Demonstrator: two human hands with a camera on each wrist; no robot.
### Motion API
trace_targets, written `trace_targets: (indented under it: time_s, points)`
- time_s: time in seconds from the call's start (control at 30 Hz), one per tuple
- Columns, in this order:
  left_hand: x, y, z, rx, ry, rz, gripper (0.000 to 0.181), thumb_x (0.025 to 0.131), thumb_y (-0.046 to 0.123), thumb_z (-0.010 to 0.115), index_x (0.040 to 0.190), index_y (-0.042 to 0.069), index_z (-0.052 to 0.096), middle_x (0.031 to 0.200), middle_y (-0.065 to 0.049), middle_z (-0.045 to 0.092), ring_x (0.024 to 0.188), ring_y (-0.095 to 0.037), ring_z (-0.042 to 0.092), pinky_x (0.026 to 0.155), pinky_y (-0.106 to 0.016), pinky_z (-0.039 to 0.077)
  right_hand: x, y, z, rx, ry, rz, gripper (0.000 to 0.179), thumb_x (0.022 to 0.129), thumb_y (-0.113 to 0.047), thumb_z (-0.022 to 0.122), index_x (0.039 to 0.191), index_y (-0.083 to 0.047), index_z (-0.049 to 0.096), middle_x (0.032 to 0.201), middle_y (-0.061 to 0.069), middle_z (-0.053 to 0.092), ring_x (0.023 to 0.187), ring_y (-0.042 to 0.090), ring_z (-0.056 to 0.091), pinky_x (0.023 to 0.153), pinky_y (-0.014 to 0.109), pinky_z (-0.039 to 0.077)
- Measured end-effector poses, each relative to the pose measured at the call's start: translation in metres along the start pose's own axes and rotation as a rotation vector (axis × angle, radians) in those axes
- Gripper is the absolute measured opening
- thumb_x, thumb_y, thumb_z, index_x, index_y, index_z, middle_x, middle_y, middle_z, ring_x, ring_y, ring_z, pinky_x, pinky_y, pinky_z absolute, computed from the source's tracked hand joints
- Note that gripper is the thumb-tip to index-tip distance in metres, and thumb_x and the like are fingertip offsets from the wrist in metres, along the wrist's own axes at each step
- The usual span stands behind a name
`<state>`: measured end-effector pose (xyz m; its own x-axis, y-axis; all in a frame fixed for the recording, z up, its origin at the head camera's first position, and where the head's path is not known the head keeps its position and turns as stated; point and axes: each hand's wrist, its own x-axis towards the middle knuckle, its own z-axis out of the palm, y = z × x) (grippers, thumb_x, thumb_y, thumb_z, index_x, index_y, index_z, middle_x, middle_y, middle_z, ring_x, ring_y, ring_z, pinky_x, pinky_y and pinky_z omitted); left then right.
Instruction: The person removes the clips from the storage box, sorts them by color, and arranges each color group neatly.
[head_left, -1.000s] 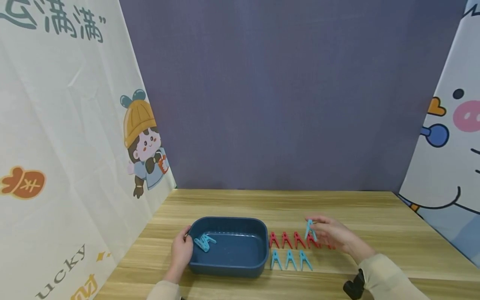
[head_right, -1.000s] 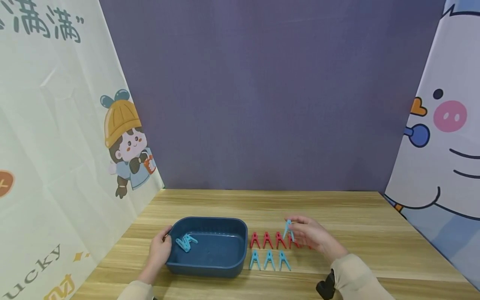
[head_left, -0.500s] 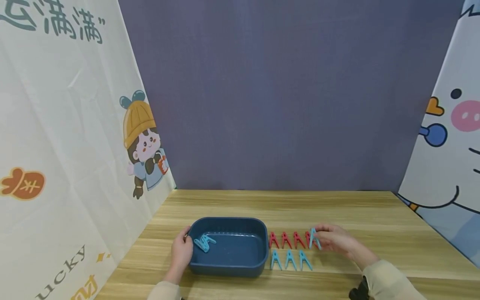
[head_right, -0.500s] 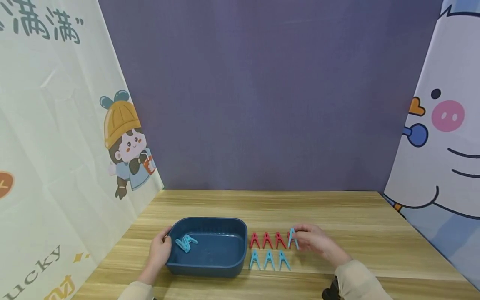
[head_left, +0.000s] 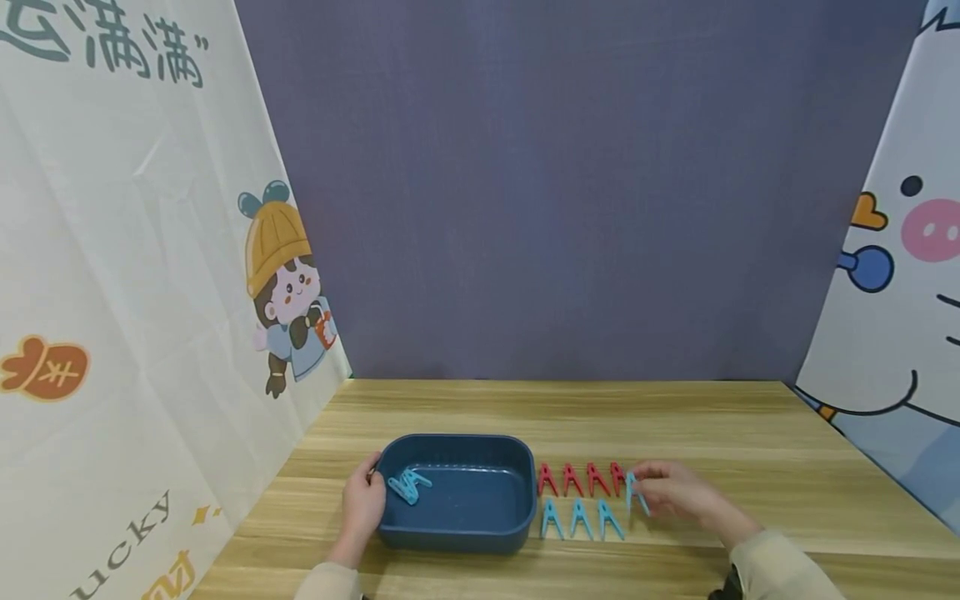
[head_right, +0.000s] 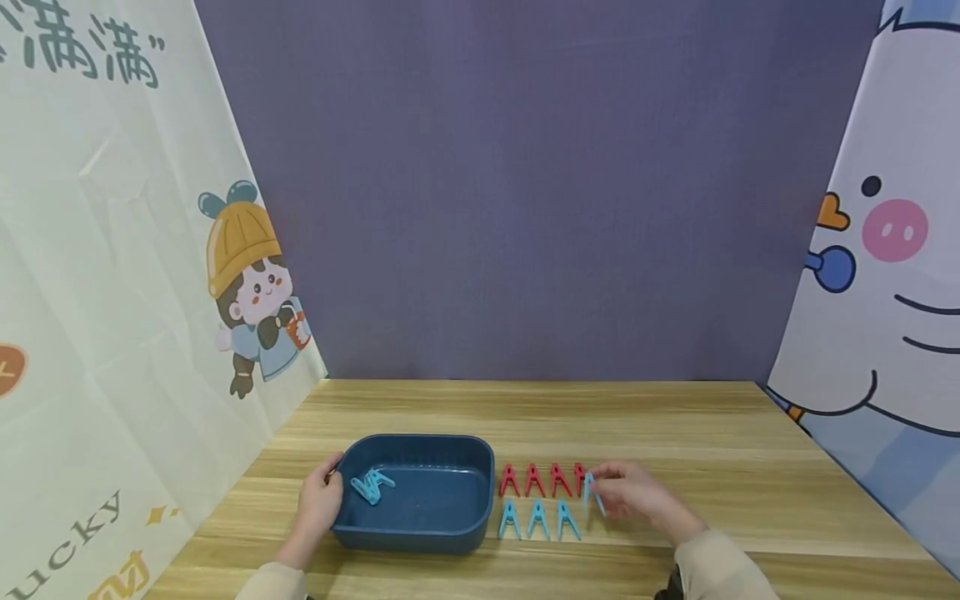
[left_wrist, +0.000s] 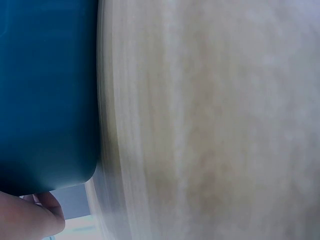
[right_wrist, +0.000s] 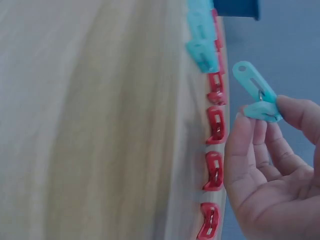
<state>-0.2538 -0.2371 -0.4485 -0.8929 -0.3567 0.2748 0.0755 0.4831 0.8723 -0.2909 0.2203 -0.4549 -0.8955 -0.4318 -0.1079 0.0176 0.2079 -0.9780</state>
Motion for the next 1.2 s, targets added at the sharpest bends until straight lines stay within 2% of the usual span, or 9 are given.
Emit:
trace_targets:
  time_s: [0.13, 0.4, 0.67, 0.93, 1.2]
  points:
    - [0.000, -0.001, 0.000, -0.001, -0.003, -0.007, 0.040, 0.089, -0.004, 0.034, 0.127, -0.013, 0.045, 0.120, -0.028, 0.050, 0.091, -0.031, 0.049, 0.076, -0.041, 0.041, -0.002, 0.005, 0.001, -0.076, 0.009, 0.012, 0.046, 0.089, -0.014, 0.057, 0.119, 0.019, 0.044, 0.090, 0.007, 0.057, 0.075, 0.018, 0.056, 0.066, 0.034, 0.050]
    - [0.001, -0.001, 0.001, 0.002, 0.002, 0.003, 0.040, 0.089, -0.004, 0.035, 0.126, -0.013, 0.046, 0.118, -0.028, 0.051, 0.090, -0.030, 0.050, 0.075, -0.040, 0.041, -0.003, 0.006, 0.006, -0.121, 0.031, 0.052, 0.041, 0.087, -0.013, 0.059, 0.115, 0.015, 0.049, 0.086, 0.008, 0.056, 0.071, 0.018, 0.055, 0.063, 0.035, 0.050]
    - [0.000, 0.000, 0.001, 0.008, 0.017, 0.011, 0.039, 0.089, -0.005, 0.036, 0.125, -0.013, 0.047, 0.115, -0.027, 0.053, 0.085, -0.028, 0.050, 0.071, -0.036, 0.041, -0.006, 0.008, 0.010, -0.215, 0.032, 0.028, 0.033, 0.086, -0.011, 0.060, 0.107, 0.014, 0.054, 0.080, 0.009, 0.056, 0.068, 0.019, 0.057, 0.057, 0.033, 0.050]
    - [0.000, 0.000, 0.001, 0.009, 0.022, 0.009, 0.038, 0.089, -0.005, 0.037, 0.125, -0.013, 0.047, 0.115, -0.027, 0.053, 0.086, -0.028, 0.050, 0.071, -0.036, 0.041, -0.006, 0.009, 0.014, -0.233, 0.075, 0.047, 0.025, 0.085, -0.006, 0.059, 0.102, 0.012, 0.057, 0.070, 0.005, 0.053, 0.059, 0.014, 0.050, 0.050, 0.026, 0.046]
    - [0.000, -0.001, 0.002, 0.015, 0.017, 0.017, 0.039, 0.089, -0.004, 0.036, 0.125, -0.013, 0.047, 0.117, -0.027, 0.053, 0.088, -0.029, 0.050, 0.074, -0.039, 0.041, -0.005, 0.008, 0.015, -0.224, 0.097, 0.084, 0.022, 0.084, -0.005, 0.060, 0.101, 0.010, 0.058, 0.065, 0.003, 0.050, 0.058, 0.013, 0.048, 0.049, 0.025, 0.044]
